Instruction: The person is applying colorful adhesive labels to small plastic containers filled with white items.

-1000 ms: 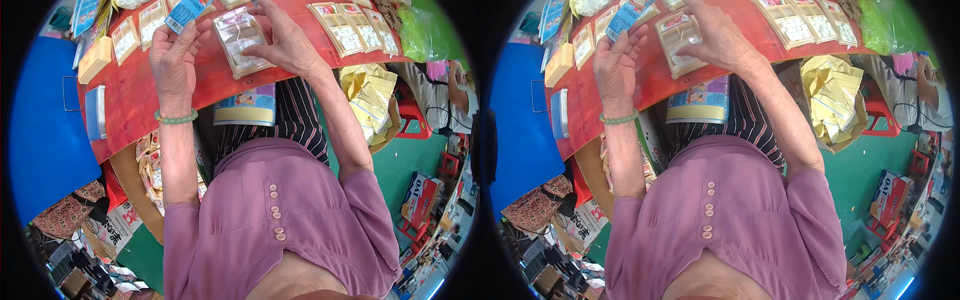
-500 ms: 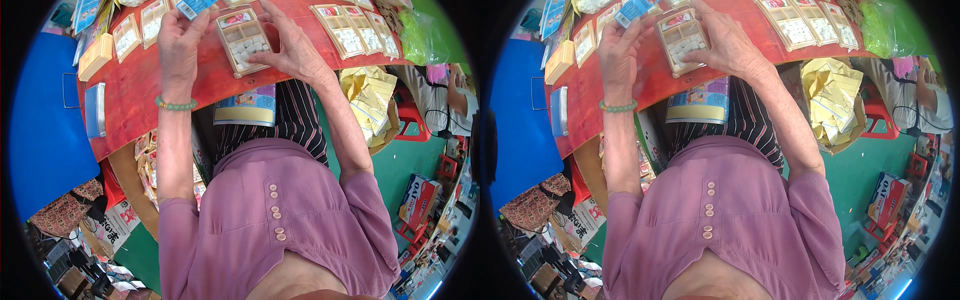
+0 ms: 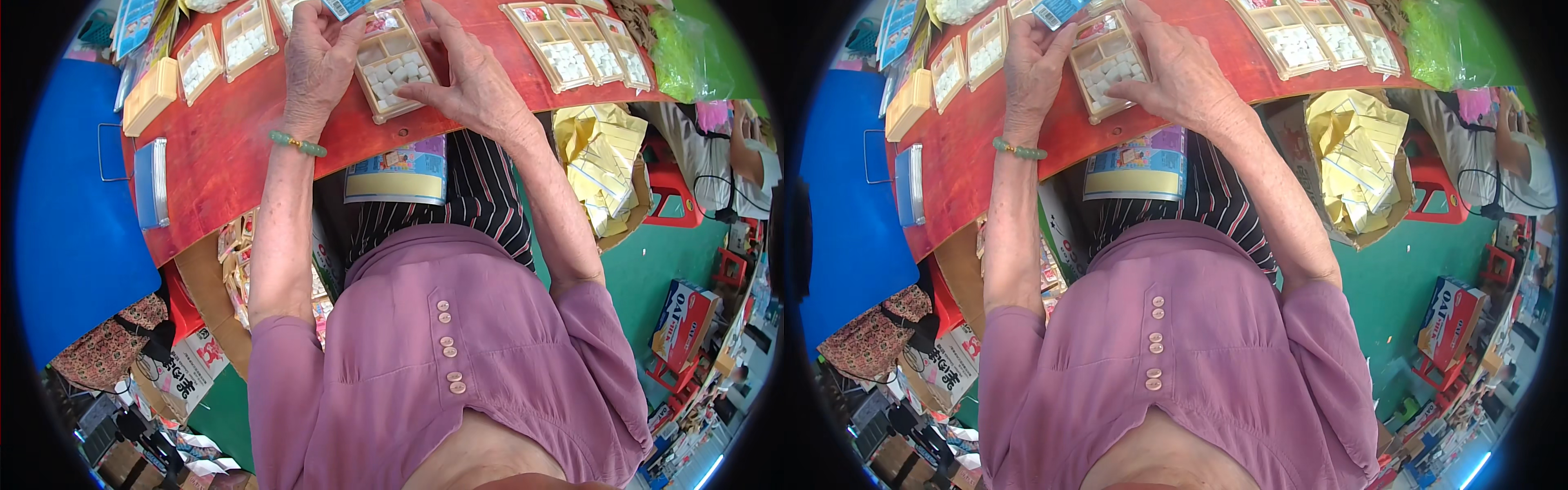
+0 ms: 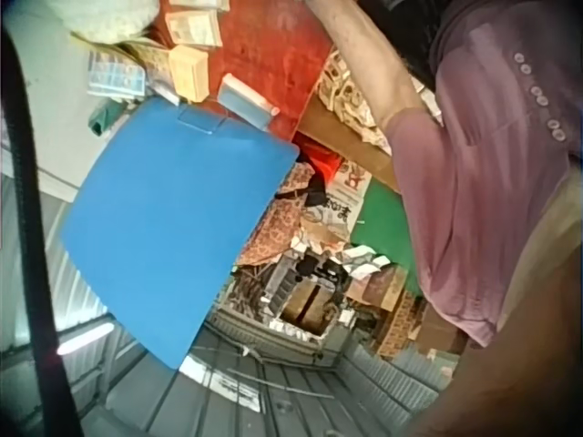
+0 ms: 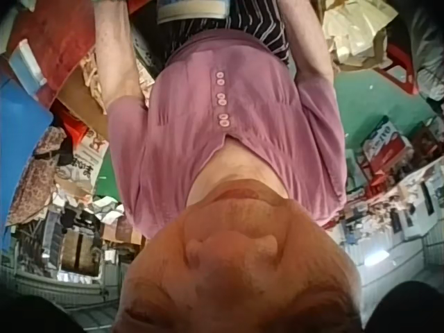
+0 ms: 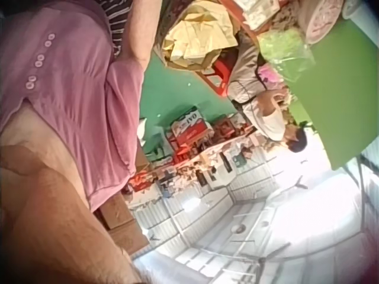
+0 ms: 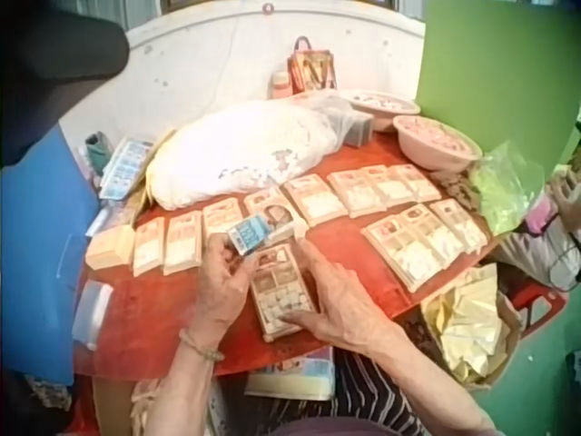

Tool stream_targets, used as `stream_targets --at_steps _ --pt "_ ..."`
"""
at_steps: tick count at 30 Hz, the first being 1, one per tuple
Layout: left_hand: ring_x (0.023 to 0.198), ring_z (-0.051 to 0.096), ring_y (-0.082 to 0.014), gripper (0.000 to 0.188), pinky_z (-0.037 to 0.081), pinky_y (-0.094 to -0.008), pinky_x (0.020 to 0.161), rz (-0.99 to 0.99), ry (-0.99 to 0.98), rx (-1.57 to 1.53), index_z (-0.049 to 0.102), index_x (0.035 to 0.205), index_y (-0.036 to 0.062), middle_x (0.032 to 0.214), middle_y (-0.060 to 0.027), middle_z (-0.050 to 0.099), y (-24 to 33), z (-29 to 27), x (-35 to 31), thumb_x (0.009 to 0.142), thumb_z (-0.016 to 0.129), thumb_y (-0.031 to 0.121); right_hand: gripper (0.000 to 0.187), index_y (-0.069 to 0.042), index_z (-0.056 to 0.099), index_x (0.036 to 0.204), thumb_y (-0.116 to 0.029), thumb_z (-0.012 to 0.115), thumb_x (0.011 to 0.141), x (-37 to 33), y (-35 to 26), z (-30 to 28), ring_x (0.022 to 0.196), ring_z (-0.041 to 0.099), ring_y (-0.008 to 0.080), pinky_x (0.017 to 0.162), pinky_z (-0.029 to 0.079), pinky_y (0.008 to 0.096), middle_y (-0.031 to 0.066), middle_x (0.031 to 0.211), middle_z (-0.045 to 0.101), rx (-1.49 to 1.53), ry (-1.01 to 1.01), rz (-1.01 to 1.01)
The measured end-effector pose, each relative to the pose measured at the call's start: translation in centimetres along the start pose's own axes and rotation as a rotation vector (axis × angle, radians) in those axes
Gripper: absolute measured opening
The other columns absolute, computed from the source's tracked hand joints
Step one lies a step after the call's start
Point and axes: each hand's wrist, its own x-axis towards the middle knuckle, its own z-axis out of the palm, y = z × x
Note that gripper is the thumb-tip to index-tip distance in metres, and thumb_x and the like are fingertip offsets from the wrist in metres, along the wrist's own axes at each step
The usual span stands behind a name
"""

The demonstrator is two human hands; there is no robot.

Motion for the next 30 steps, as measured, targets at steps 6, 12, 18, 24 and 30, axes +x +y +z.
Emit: stream_targets --at_steps 6,12,18,24,30 --pt "0.094 0.065 -0.0182 0.028 0.055 -0.0314 0.077 0.059 -0.008 0.076 0.047 0.112 -0.0016 0.105 -0.0141 0.064 1.4 1.0 -0.7 0.091 0.064 0.005 0.095 0.003 0.022 0.149 -0.017 0.080 0.076 -0.6 0.0 0.2 0.116 0.051 0.0451 0.099 0.039 0.0501 0.0286 0.126 0.055 -0.095 0.004 0.062" --pt "0.089 0.066 -0.0168 0.018 0.056 -0.0290 0.071 0.093 -0.016 0.135 0.047 0.104 -0.0027 0.099 -0.0136 0.063 2.7 1.8 -0.8 0.092 0.059 0.000 0.095 0.000 0.021 0.150 -0.019 0.079 0.077 -0.6 0.0 0.1 0.120 0.049 0.0447 0.101 0.039 0.0505 0.0273 0.129 0.054 -0.099 -0.010 0.073" --pt "0.082 0.065 -0.0143 0.020 0.053 -0.0277 0.068 0.025 -0.027 0.230 0.048 0.102 -0.0010 0.090 -0.0101 0.064 3.0 1.7 -0.9 0.091 0.064 0.004 0.096 -0.001 0.018 0.151 -0.021 0.079 0.079 -0.7 0.4 0.3 0.125 0.046 0.0430 0.105 0.036 0.0504 0.0248 0.134 0.053 -0.096 -0.010 0.063" --pt "0.080 0.064 -0.0151 0.029 0.051 -0.0299 0.068 0.026 -0.061 0.508 0.048 0.100 0.0016 0.089 -0.0097 0.064 3.3 1.4 -1.0 0.086 0.072 0.009 0.099 -0.002 0.016 0.152 -0.022 0.079 0.080 -1.0 1.2 0.3 0.126 0.046 0.0418 0.107 0.033 0.0502 0.0202 0.138 0.054 -0.087 -0.012 0.015" --pt "0.091 0.063 -0.0194 0.044 0.051 -0.0336 0.078 0.131 -0.129 0.423 0.050 0.109 0.0023 0.099 -0.0112 0.064 3.5 1.5 -1.5 0.079 0.080 0.015 0.099 -0.002 0.016 0.152 -0.023 0.080 0.079 -1.4 2.0 0.7 0.128 0.046 0.0410 0.107 0.032 0.0501 0.0199 0.136 0.056 -0.095 0.013 -0.031"
